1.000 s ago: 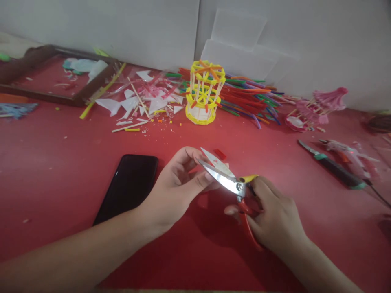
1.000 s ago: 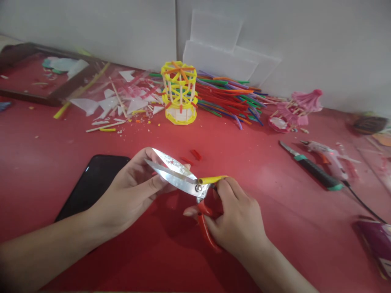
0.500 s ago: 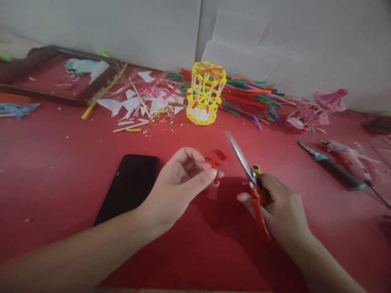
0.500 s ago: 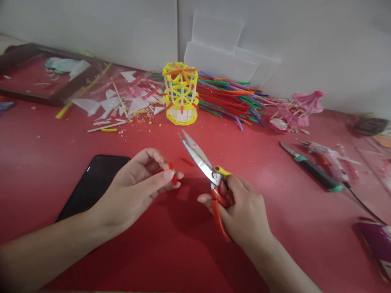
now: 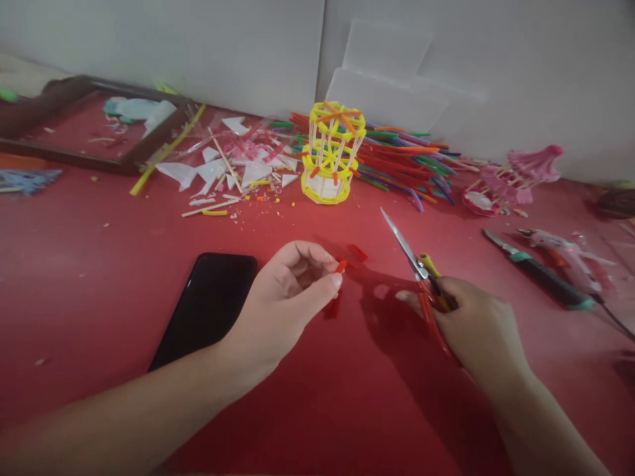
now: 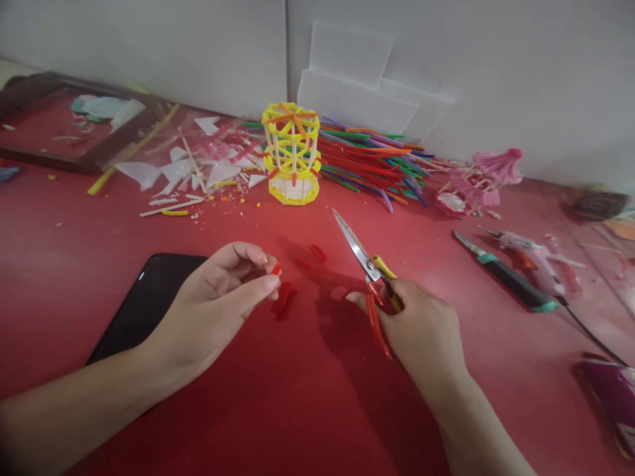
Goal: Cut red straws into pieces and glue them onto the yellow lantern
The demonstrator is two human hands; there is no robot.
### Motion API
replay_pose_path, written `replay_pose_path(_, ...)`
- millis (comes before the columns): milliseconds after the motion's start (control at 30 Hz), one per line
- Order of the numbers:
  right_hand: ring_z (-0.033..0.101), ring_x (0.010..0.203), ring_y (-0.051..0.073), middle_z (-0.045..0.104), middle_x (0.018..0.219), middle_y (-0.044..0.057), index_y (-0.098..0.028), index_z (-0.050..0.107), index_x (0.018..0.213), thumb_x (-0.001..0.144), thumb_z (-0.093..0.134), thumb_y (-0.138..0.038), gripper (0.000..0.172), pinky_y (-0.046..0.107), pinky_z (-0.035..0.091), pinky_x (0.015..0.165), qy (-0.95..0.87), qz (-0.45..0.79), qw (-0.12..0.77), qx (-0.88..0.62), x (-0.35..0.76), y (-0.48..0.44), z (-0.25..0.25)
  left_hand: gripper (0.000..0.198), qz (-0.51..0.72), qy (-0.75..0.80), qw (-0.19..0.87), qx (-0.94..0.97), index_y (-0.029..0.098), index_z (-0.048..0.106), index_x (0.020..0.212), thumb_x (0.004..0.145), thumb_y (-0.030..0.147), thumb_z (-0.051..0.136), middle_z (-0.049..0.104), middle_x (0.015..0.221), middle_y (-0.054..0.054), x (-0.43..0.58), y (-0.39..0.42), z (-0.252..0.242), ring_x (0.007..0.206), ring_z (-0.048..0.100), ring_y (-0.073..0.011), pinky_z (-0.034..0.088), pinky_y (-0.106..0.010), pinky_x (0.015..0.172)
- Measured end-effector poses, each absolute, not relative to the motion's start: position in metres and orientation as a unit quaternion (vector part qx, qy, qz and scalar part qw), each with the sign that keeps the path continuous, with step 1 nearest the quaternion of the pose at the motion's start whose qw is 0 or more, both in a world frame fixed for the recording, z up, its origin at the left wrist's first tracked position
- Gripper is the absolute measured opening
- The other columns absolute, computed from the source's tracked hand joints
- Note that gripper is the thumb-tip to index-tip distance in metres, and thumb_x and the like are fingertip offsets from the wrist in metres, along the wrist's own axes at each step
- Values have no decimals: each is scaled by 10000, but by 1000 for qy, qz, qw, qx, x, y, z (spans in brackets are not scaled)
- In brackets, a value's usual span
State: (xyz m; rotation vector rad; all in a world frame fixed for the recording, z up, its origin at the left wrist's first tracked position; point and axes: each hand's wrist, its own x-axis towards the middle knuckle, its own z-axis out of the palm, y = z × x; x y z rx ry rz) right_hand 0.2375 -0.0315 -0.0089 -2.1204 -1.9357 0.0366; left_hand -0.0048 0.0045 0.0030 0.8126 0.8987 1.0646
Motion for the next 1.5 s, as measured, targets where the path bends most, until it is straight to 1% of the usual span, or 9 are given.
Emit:
replay_pose_path(200, 522, 404, 179, 621, 559, 23, -234, 621, 670, 784, 633, -604, 387, 254, 303, 385, -658, -50, 83, -747, 270, -26, -18, 156, 469, 433, 662, 393, 200, 616, 827, 762, 97, 714, 648, 826, 30, -5, 4, 1, 753, 598, -83, 487, -168, 646)
replay_pose_path(400, 674, 728, 302, 715, 845, 128, -179, 663, 956, 801, 661, -452, 314, 397, 493, 601, -695, -54, 103, -709, 295, -29, -21, 284, 443, 448, 673, 387, 207, 596, 981, 751, 131, 744, 678, 854, 22, -5, 7, -2, 810, 644, -116, 516, -218, 710)
replay_pose_path(467, 671, 861, 323, 706, 924, 152, -175, 645, 985, 843, 610, -331, 214, 456, 511, 745, -709, -59, 140, -689, 281, -33, -13, 300, 420, 444, 677, 410, 206, 586, 1001, 755, 147, 747, 684, 859, 17, -5, 6, -2, 769, 645, -116, 515, -233, 705)
replay_pose_path(533, 676, 906, 278, 707, 935, 125, -193, 641, 946, 886, 544, -251, 128, 436, 520, 824, -724, -51, 257, -638, 258, -38, -5, 313, 389, 430, 681, 448, 205, 576, 1021, 762, 154, 743, 688, 851, 10, -5, 4, -1, 755, 652, -122, 512, -248, 720)
replay_pose_path(567, 690, 882, 230, 715, 951, 92, -211, 642, 954, 904, 546, -228, 110, 383, 541, 812, -723, -9, 308, -619, 244, -41, -2, 318, 372, 419, 681, 471, 207, 572, 1036, 769, 154, 736, 690, 848, 6, -5, 2, 0, 768, 658, -127, 511, -254, 737)
replay_pose_path(700, 722, 787, 155, 753, 907, 25, -231, 656, 1045, 898, 654, -297, 161, 252, 591, 701, -798, 142, 334, -481, 198, -49, 0, 309, 321, 385, 668, 550, 229, 570, 1066, 796, 139, 690, 682, 866, -5, -4, -6, 2, 813, 675, -143, 528, -268, 762)
replay_pose_path(1100, 694, 675, 131, 746, 758, 19, -192, 701, 869, 899, 624, -187, 83, 226, 571, 637, -755, 164, 440, -457, 184, -37, -4, 149, 310, 448, 558, 626, 229, 650, 949, 823, 299, 688, 706, 807, -20, -8, -3, 1, 760, 673, -178, 508, -275, 694)
replay_pose_path(1267, 679, 691, 134, 735, 767, 15, -199, 707, 837, 904, 620, -237, 116, 238, 538, 662, -734, 218, 416, -490, 173, -17, 6, 151, 395, 450, 590, 541, 201, 630, 860, 815, 318, 714, 666, 784, -7, -13, 6, 2, 726, 636, -146, 497, -248, 655)
replay_pose_path(1500, 657, 692, 141, 711, 762, 34, -181, 683, 836, 903, 582, -207, 124, 242, 515, 652, -698, 199, 480, -493, 161, -4, -14, 182, 410, 439, 627, 496, 205, 592, 871, 797, 277, 742, 618, 705, 41, -15, 15, -1, 651, 571, -97, 443, -203, 631)
